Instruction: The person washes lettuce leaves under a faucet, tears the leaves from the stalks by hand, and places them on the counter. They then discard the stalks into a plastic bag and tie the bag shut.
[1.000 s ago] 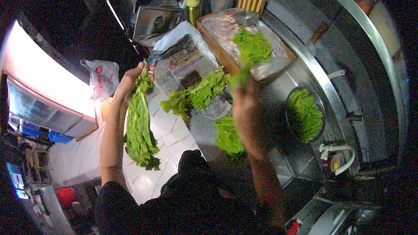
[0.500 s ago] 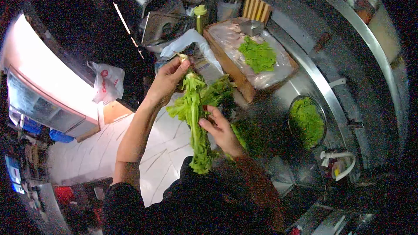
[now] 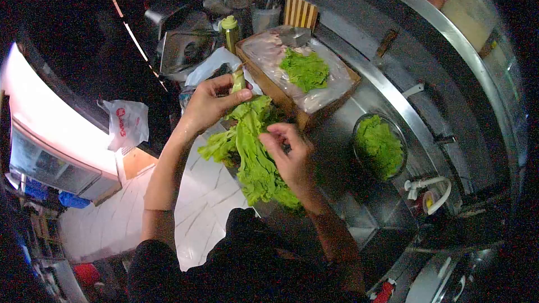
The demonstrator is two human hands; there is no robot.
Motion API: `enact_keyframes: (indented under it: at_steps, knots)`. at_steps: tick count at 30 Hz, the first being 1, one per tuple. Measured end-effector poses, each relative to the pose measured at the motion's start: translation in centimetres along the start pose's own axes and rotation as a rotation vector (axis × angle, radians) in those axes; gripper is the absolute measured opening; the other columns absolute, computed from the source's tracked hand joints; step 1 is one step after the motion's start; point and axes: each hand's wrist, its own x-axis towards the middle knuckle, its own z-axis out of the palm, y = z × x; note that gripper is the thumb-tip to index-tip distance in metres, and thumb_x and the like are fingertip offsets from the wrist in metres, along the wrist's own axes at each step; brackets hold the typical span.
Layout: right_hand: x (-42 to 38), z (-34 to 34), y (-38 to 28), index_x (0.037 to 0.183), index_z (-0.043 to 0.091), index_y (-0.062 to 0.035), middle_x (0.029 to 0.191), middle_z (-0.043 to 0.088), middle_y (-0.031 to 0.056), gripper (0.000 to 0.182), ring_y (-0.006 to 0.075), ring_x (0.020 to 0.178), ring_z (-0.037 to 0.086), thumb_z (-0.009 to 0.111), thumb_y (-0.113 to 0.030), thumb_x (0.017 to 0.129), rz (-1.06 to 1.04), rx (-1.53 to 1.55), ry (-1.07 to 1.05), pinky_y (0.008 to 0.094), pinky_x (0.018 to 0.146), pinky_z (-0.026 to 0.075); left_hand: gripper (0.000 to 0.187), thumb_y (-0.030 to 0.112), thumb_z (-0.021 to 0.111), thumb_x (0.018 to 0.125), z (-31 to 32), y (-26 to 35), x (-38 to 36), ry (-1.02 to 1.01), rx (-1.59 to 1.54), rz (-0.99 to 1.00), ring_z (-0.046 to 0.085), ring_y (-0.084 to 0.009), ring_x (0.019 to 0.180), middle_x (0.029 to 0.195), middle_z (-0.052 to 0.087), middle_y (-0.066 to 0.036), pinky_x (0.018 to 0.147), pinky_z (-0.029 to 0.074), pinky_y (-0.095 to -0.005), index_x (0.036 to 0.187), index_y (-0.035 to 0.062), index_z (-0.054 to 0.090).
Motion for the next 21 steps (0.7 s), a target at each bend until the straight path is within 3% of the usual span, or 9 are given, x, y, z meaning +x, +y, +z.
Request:
enact_keyframes:
  at_steps: [3,6,8,10,13,15,16,18,21]
  knots:
    - [0.5,0.4,0.5,0.09,0.057,-0.002,0.071,0.057,0.0067,0.019,0.0131,0.059,0.052,0.068,-0.009,0.076,-0.102,-0.092,-0.011,0.026,0.052,0.044,0.031,0.031,0.068,0.078,0.2,0.3,0.1,0.004,0.027,0.0,0.048,-0.0043,0.067,0.075,0.061,0.0,0.063,0.041,-0.0218,0.095,0.0052,0.065]
    - [1.1,0.0,1.3,0.088,0.055,-0.0024,0.068,0.055,0.0062,0.016,0.0133,0.058,0.051,0.066,-0.008,0.078,-0.057,-0.059,-0.11,0.0266,0.054,0.044,0.032,0.031,0.067,0.079,0.3,0.2,0.3,-0.008,-0.04,0.027,0.048,-0.0043,0.069,0.077,0.062,0.001,0.065,0.042,-0.0219,0.097,0.0043,0.065]
    - [1.6,-0.5,1.1,0.087,0.054,-0.0027,0.069,0.053,0.0065,0.012,0.013,0.061,0.051,0.062,-0.007,0.08,0.138,0.231,-0.158,0.0258,0.056,0.043,0.033,0.03,0.067,0.079,0.1,0.1,0.4,-0.015,-0.08,0.032,0.048,-0.0043,0.07,0.078,0.062,0.001,0.066,0.042,-0.0218,0.098,0.0035,0.064]
    - [2.2,-1.1,0.6,0.087,0.053,-0.003,0.07,0.052,0.0059,0.009,0.0126,0.063,0.051,0.059,-0.008,0.082,0.115,0.193,-0.163,0.0255,0.059,0.042,0.03,0.027,0.064,0.082,-0.1,0.0,0.6,-0.062,-0.062,0.05,0.052,-0.0055,0.079,0.087,0.061,0.001,0.072,0.042,-0.0216,0.099,0.0017,0.061]
    - [2.3,-1.9,1.4,0.094,0.054,-0.0045,0.075,0.054,0.0035,0.009,0.0114,0.068,0.051,0.052,-0.008,0.086,0.005,0.079,-0.183,0.0253,0.064,0.042,0.031,0.028,0.064,0.082,0.5,0.0,0.5,-0.079,-0.174,0.044,0.05,-0.004,0.076,0.086,0.062,0.001,0.072,0.042,-0.0214,0.101,0.003,0.062]
    - [2.2,-2.2,1.0,0.101,0.057,-0.0053,0.076,0.056,0.0006,0.016,0.0102,0.069,0.051,0.054,-0.012,0.086,0.376,0.161,-0.277,0.0254,0.064,0.043,0.031,0.027,0.064,0.082,1.0,-0.3,0.5,-0.086,-0.211,0.06,0.05,-0.0042,0.078,0.088,0.062,0.001,0.073,0.041,-0.0214,0.101,0.0027,0.061]
    - [2.6,-2.0,0.6,0.101,0.057,-0.0053,0.076,0.056,0.0006,0.016,0.0102,0.069,0.051,0.054,-0.012,0.086,0.364,0.166,-0.27,0.0254,0.064,0.043,0.031,0.027,0.064,0.083,1.0,-0.2,0.5,-0.093,-0.249,0.074,0.05,-0.0045,0.08,0.09,0.061,0.001,0.074,0.041,-0.0215,0.101,0.0024,0.06]
    - [3.2,-1.4,-0.8,0.103,0.059,-0.0049,0.076,0.058,-0.0013,0.022,0.0086,0.068,0.052,0.058,-0.018,0.085,0.651,0.784,-0.369,0.024,0.062,0.043,0.032,0.027,0.063,0.083,1.0,0.4,0.0,-0.143,-0.222,0.039,0.05,-0.0052,0.082,0.09,0.061,0.002,0.075,0.041,-0.0228,0.102,0.0015,0.058]
    - [3.7,-1.8,-1.9,0.09,0.062,-0.0047,0.073,0.057,-0.0027,0.02,0.0067,0.066,0.052,0.063,-0.023,0.082,0.603,0.645,-0.443,0.0227,0.06,0.043,0.034,0.027,0.062,0.084,2.5,0.1,-0.1,-0.084,-0.222,0.122,0.053,-0.0091,0.08,0.088,0.061,-0.001,0.074,0.043,-0.0251,0.104,0.0003,0.055]
